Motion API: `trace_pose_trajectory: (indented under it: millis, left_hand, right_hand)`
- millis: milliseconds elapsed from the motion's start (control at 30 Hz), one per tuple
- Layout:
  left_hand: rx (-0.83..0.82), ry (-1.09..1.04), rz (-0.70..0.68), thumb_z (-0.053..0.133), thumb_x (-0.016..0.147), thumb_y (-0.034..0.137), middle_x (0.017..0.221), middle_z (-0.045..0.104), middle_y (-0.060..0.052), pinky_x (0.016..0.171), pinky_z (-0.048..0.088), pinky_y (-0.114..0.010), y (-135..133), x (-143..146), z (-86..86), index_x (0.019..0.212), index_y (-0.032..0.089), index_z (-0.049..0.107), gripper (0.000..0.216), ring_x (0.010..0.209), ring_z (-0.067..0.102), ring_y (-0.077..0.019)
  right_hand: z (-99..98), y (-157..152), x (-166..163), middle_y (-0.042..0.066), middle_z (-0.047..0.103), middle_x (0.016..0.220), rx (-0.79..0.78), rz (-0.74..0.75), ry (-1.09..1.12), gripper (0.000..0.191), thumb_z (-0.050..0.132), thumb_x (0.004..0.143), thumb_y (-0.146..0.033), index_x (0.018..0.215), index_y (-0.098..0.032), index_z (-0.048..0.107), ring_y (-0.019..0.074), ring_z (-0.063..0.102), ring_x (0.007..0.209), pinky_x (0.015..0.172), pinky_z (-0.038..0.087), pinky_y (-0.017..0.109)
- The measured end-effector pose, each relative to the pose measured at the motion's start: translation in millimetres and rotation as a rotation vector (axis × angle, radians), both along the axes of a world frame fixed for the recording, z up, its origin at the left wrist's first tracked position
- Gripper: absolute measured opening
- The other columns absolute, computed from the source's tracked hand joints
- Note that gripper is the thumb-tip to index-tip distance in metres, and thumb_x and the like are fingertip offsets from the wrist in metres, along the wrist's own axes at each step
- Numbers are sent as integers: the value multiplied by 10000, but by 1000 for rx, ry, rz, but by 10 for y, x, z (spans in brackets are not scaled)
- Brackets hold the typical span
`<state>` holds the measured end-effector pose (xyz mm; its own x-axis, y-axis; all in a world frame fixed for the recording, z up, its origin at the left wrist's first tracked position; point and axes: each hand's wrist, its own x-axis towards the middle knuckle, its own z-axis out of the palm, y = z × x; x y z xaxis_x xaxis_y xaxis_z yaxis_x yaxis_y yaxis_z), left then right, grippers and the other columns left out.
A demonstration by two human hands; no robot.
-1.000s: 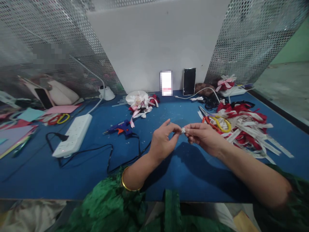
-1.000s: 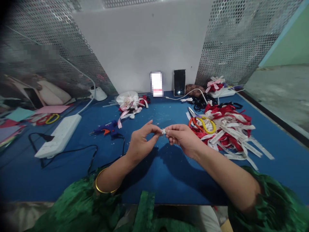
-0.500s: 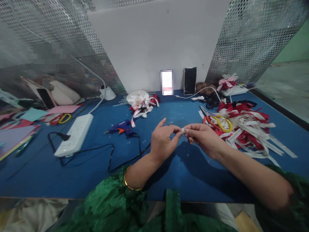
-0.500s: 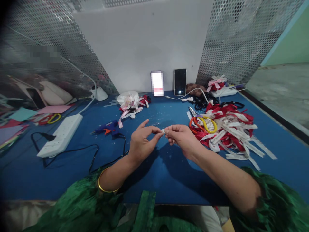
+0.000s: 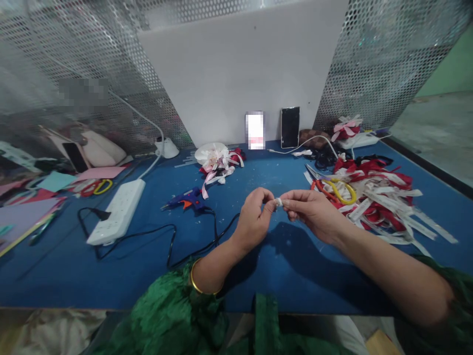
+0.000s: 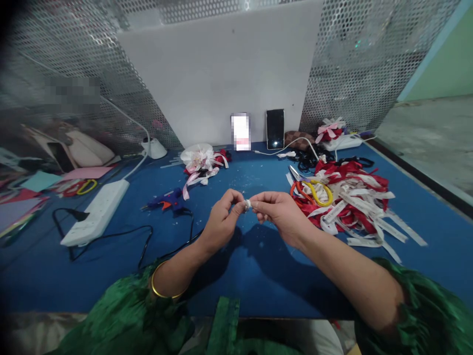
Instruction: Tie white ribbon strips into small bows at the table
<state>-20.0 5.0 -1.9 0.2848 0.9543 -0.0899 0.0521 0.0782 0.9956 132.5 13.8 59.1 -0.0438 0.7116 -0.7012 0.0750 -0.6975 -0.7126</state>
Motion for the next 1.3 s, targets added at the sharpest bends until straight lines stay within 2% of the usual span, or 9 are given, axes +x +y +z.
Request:
trace_pose_trajectory:
  millis: [133, 267, 367, 533, 700, 933, 1167, 1300]
  left_hand:
    - [-122, -167, -3, 406, 908, 307, 792, 549, -21, 759, 417, -286, 21, -3, -17, 822, 191, 457, 153, 777, 534, -149]
    - [-150, -202, 0, 428, 902, 298, 782, 544, -14, 750, 414, -279, 34, -5, -11, 814, 187, 454, 143, 765, 530, -142]
    - [-149, -205, 0, 440, 896, 300, 775, 545, -10, 737, 411, -274, 32, 2, -5, 806, 186, 460, 147, 755, 528, -140]
    - [-136, -189, -39, 433, 900, 288, 773, 540, -7, 741, 396, -275, 11, 22, -9, 804, 184, 464, 145, 759, 518, -138]
    - [-168, -209, -52, 436, 895, 283, 748, 520, 8, 708, 378, -261, 12, 27, 4, 790, 178, 462, 151, 729, 487, -125]
    - [-301, -333, -75, 441, 880, 255, 736, 522, 5, 741, 400, -267, 50, -4, 50, 757, 175, 463, 148, 740, 501, -129]
    - [-361, -529, -103, 423, 896, 255, 726, 574, -10, 794, 436, -312, 62, -2, 29, 785, 173, 436, 138, 745, 578, -145]
    - [-340, -537, -87, 442, 900, 262, 742, 587, -11, 798, 442, -308, 58, 10, -10, 806, 170, 429, 132, 766, 599, -144]
  right_hand:
    - [4, 19, 6, 9, 595, 684, 98, -5, -58, 178, 719, 664, -269, 796, -156, 684, 76, 473, 549, 544, 408, 233]
    - [24, 17, -17, -5, 572, 633, 215, 27, -106, 201, 664, 726, -302, 874, -166, 682, 97, 498, 576, 580, 415, 251]
    - [37, 6, -39, -7, 565, 617, 269, 90, -156, 181, 643, 747, -320, 840, -167, 667, 110, 504, 601, 586, 404, 255]
    - [4, -16, -45, -15, 546, 623, 266, 163, -216, 134, 639, 742, -288, 719, -163, 596, 100, 466, 599, 582, 372, 249]
    - [-4, -18, -73, -18, 522, 600, 268, 162, -190, 164, 592, 774, -287, 678, -165, 538, 104, 462, 594, 593, 364, 254]
    - [4, -27, -80, -8, 545, 626, 265, 127, -113, 127, 570, 788, -246, 694, -164, 542, 117, 486, 629, 633, 369, 266]
    - [-5, -15, -26, 7, 575, 638, 239, 79, -46, 76, 541, 776, -194, 706, -167, 543, 132, 522, 636, 645, 389, 283]
    - [23, -2, -45, 3, 571, 615, 284, 99, -89, 102, 536, 769, -172, 668, -165, 531, 123, 524, 614, 618, 390, 269]
